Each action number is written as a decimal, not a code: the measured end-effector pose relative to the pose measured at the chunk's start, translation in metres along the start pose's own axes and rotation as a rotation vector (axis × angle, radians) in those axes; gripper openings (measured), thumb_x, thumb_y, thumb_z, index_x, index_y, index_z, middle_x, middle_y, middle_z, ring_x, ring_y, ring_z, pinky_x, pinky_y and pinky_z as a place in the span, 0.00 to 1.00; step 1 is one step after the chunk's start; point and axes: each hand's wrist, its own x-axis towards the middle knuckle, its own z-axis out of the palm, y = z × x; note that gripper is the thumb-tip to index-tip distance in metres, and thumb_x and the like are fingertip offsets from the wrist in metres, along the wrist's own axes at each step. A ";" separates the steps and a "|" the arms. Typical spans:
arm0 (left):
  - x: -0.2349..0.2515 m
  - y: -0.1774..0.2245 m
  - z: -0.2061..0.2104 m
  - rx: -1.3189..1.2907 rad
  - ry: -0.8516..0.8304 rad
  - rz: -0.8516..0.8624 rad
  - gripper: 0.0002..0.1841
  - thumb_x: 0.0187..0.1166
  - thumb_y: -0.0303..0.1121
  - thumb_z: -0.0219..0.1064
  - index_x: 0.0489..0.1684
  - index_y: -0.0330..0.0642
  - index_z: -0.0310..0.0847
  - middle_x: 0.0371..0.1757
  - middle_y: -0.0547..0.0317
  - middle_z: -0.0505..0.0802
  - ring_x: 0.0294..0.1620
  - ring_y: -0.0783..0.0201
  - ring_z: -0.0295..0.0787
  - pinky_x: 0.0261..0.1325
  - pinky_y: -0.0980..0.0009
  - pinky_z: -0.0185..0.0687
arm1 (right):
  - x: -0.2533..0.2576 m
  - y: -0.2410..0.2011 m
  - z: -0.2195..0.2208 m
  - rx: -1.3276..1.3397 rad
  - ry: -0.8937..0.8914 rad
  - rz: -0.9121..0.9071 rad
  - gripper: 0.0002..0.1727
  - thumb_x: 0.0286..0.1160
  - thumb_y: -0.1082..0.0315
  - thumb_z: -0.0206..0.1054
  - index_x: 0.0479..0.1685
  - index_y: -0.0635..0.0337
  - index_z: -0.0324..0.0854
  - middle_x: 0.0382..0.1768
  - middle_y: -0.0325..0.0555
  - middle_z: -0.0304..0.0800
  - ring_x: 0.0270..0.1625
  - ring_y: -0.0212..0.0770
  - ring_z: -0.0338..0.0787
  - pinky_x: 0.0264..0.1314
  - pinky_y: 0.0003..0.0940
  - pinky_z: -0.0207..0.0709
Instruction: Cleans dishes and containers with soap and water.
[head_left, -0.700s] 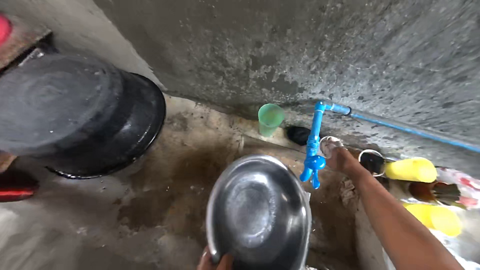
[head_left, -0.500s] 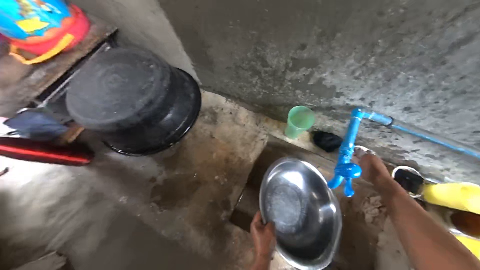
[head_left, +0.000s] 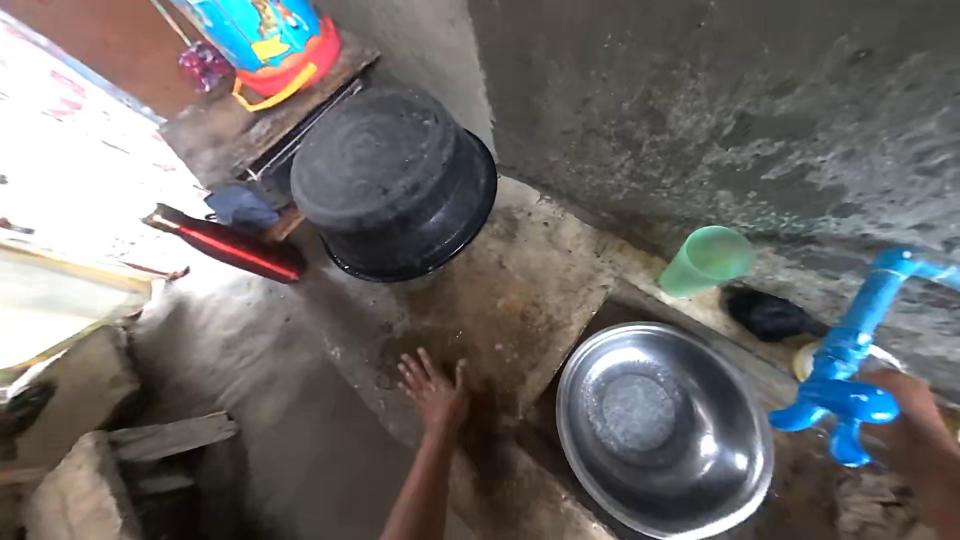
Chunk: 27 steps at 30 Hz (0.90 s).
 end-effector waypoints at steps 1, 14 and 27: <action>0.020 -0.006 0.007 0.065 -0.009 -0.028 0.55 0.80 0.70 0.47 0.94 0.29 0.39 0.93 0.24 0.41 0.94 0.28 0.28 0.89 0.30 0.20 | 0.001 0.003 -0.001 0.023 0.000 -0.021 0.23 0.74 0.72 0.73 0.67 0.72 0.80 0.60 0.79 0.84 0.67 0.77 0.82 0.71 0.75 0.69; -0.125 0.135 0.084 -0.345 -0.458 0.745 0.17 0.85 0.44 0.61 0.50 0.48 0.97 0.87 0.46 0.74 0.91 0.35 0.55 0.91 0.34 0.44 | -0.083 -0.019 0.000 1.235 0.215 -0.033 0.23 0.78 0.74 0.56 0.73 0.54 0.64 0.47 0.28 0.86 0.43 0.25 0.89 0.46 0.28 0.88; -0.109 0.138 0.082 -0.066 -0.744 -0.139 0.32 0.94 0.44 0.50 0.93 0.39 0.47 0.64 0.31 0.88 0.63 0.37 0.89 0.68 0.43 0.80 | -0.051 -0.062 0.216 0.023 0.028 -0.159 0.54 0.71 0.43 0.72 0.92 0.68 0.54 0.92 0.72 0.43 0.95 0.68 0.45 0.94 0.66 0.39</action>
